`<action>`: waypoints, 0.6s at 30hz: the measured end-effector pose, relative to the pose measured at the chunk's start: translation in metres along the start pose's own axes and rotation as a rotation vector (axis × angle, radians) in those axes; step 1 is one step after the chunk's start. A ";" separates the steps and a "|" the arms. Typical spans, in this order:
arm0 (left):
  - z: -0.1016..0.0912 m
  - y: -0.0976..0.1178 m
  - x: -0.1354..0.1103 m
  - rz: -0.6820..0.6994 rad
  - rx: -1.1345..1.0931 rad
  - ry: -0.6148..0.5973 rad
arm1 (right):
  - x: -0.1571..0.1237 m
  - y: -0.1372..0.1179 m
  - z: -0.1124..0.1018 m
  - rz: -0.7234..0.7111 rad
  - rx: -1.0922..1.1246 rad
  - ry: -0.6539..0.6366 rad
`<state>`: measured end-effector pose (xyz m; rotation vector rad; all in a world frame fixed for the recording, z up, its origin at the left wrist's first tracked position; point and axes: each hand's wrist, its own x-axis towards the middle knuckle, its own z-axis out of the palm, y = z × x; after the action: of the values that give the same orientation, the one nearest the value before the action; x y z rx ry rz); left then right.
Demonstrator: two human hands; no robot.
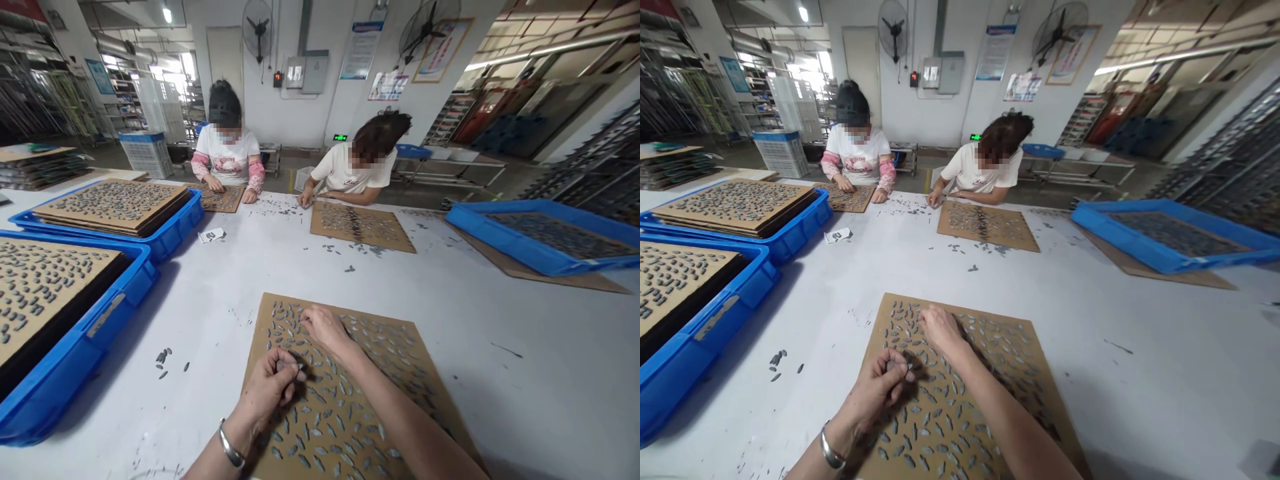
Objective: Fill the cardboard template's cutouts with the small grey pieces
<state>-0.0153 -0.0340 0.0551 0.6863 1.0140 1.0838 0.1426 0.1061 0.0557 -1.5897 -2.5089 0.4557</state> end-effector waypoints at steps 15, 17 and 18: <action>0.000 0.003 0.004 0.008 -0.064 0.049 | 0.020 -0.008 -0.016 -0.008 0.043 -0.012; 0.000 0.002 0.003 -0.028 -0.138 0.082 | 0.022 -0.013 -0.017 0.006 0.034 -0.009; -0.001 0.001 0.004 -0.037 -0.189 0.104 | 0.024 -0.015 -0.018 0.013 0.028 -0.004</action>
<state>-0.0160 -0.0298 0.0538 0.4610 0.9942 1.1761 0.1238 0.1250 0.0762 -1.5980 -2.4851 0.4947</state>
